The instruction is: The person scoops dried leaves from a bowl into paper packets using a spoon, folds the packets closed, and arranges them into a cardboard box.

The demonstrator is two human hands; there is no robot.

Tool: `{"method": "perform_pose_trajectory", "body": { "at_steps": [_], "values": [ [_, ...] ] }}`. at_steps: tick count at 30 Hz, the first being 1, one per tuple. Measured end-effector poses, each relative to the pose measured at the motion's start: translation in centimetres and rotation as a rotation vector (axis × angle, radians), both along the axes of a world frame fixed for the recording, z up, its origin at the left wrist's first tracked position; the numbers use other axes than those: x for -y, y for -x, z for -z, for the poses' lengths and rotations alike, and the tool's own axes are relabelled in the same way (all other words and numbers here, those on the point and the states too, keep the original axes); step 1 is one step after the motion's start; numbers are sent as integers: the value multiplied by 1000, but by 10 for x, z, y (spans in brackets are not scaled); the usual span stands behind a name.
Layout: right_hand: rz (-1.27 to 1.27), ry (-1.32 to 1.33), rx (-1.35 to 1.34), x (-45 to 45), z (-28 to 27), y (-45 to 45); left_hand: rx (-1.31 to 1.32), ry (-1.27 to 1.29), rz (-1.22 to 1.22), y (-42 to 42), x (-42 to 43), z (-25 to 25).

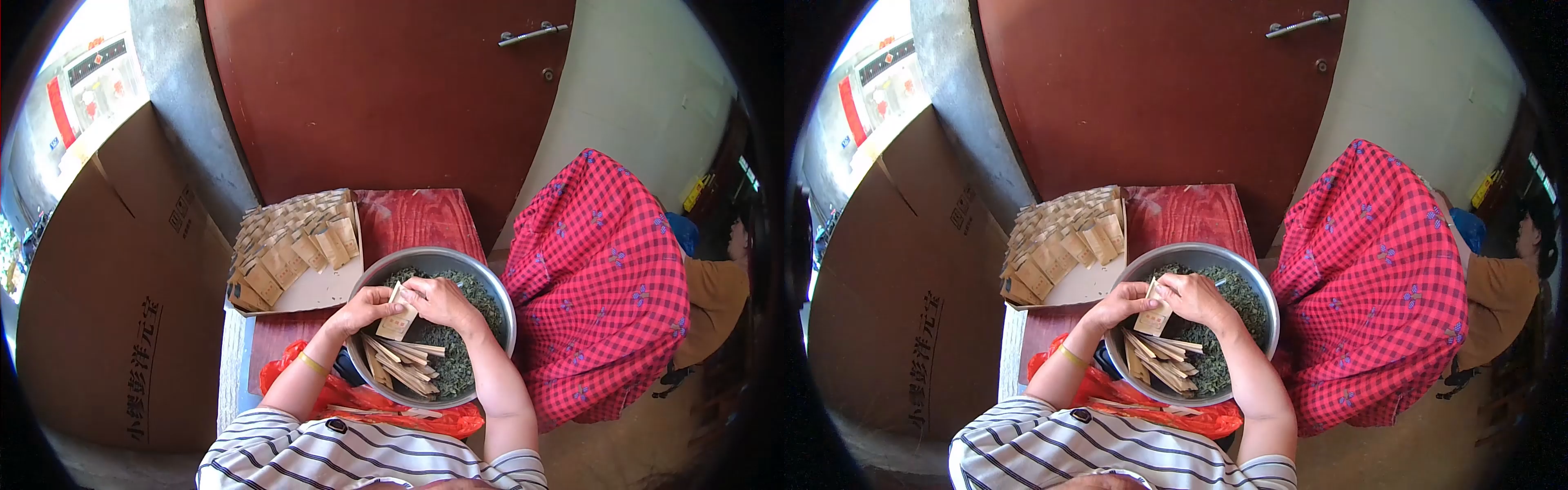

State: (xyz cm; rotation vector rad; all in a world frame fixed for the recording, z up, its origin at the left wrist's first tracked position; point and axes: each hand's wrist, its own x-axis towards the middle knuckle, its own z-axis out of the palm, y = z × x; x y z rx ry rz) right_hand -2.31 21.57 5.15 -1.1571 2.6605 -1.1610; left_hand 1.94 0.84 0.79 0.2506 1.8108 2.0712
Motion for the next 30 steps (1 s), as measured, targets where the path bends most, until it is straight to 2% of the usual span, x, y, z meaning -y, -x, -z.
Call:
{"method": "perform_pose_trajectory", "body": {
  "at_steps": [9, 12, 15, 19, 21, 30],
  "values": [
    [-4, 82, 25, 2, -4, -4, -66, 20, -117, 0, 2, 9],
    [35, 55, -23, 1, -1, -1, -256, 159, -177, -1, -5, 7],
    [24, 76, -28, 1, -1, -1, -296, 178, -208, 0, -5, 15],
    [25, 85, -22, 5, -2, -4, -285, 221, -231, -4, 1, 13],
    [35, 81, -28, 5, -1, -4, -244, 140, -230, -4, 0, 14],
    [38, 61, -1, 7, 0, -2, -328, 205, -240, -3, -1, 14]
  ]
}}
